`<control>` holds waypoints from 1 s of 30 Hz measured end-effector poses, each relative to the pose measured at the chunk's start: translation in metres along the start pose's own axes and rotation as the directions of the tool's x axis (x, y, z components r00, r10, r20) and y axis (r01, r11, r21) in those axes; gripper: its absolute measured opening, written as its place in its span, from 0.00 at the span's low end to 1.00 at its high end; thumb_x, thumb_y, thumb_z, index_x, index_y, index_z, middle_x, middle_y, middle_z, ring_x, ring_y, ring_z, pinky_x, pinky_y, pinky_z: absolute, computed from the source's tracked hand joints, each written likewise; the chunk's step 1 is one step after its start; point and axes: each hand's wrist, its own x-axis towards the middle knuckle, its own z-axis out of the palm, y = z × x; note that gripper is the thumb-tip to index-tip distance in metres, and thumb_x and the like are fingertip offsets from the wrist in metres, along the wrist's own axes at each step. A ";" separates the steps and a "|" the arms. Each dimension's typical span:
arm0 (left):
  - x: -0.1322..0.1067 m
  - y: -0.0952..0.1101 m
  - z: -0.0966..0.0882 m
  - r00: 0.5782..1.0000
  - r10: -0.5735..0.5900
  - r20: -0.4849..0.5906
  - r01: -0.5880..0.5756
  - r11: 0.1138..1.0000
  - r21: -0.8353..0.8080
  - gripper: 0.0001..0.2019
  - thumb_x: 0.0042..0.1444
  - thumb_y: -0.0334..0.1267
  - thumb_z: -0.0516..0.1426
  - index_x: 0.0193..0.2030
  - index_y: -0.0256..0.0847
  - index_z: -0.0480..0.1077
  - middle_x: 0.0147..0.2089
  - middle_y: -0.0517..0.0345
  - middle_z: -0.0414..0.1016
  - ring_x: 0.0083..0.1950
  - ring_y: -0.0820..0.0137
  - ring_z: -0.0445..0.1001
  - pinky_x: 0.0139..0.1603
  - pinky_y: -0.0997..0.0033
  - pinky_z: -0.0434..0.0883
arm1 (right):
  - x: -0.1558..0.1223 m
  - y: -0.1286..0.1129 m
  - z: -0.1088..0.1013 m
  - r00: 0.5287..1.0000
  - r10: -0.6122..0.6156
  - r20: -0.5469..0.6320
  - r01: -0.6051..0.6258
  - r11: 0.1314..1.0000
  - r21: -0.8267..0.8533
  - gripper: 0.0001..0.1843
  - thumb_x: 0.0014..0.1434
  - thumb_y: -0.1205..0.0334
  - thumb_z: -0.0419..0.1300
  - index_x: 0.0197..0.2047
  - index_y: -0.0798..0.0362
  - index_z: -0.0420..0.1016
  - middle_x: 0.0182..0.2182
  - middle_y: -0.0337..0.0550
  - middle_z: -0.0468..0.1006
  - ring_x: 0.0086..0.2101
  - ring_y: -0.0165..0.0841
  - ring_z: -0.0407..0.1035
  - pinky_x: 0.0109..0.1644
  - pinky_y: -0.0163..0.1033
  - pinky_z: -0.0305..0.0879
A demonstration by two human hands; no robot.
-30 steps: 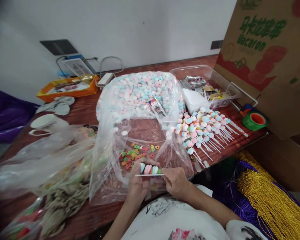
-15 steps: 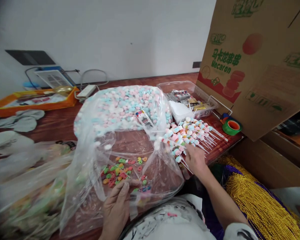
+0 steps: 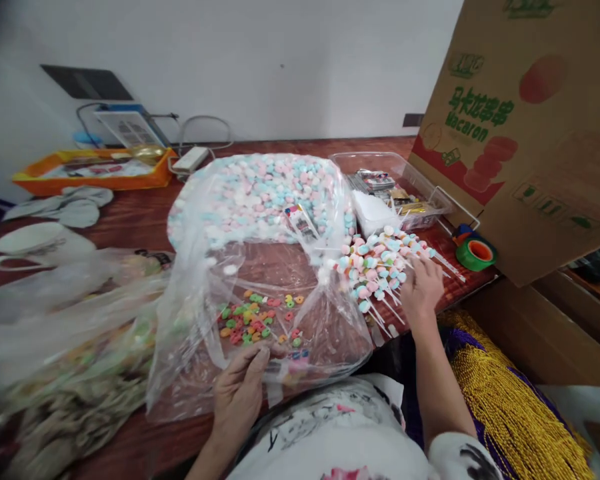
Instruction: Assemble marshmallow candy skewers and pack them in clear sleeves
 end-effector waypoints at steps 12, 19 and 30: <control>0.001 0.022 0.005 1.000 0.021 0.019 -0.021 1.000 0.003 0.04 0.51 0.38 0.64 0.32 0.41 0.80 0.32 0.54 0.79 0.36 0.66 0.74 0.45 0.67 0.69 | -0.110 -0.109 -0.004 0.679 -0.100 0.727 -0.582 0.529 0.617 0.20 0.68 0.54 0.47 0.53 0.53 0.72 0.19 0.32 0.60 0.22 0.27 0.57 0.27 0.33 0.59; 0.028 0.014 -0.021 0.998 0.059 0.020 -0.062 0.985 0.163 0.05 0.49 0.34 0.65 0.35 0.41 0.80 0.35 0.55 0.79 0.37 0.68 0.74 0.45 0.69 0.69 | -0.093 -0.093 0.000 0.701 -0.118 0.704 -0.487 0.642 0.592 0.16 0.67 0.59 0.50 0.51 0.51 0.74 0.25 0.37 0.71 0.27 0.29 0.65 0.34 0.36 0.66; 0.056 0.021 -0.034 0.986 0.167 -0.006 -0.153 0.917 0.369 0.05 0.51 0.34 0.62 0.35 0.45 0.80 0.34 0.58 0.80 0.35 0.68 0.74 0.42 0.70 0.69 | -0.115 -0.091 0.008 0.751 -0.243 0.614 -0.333 0.664 0.669 0.14 0.63 0.68 0.53 0.49 0.50 0.76 0.29 0.40 0.78 0.29 0.31 0.72 0.35 0.37 0.71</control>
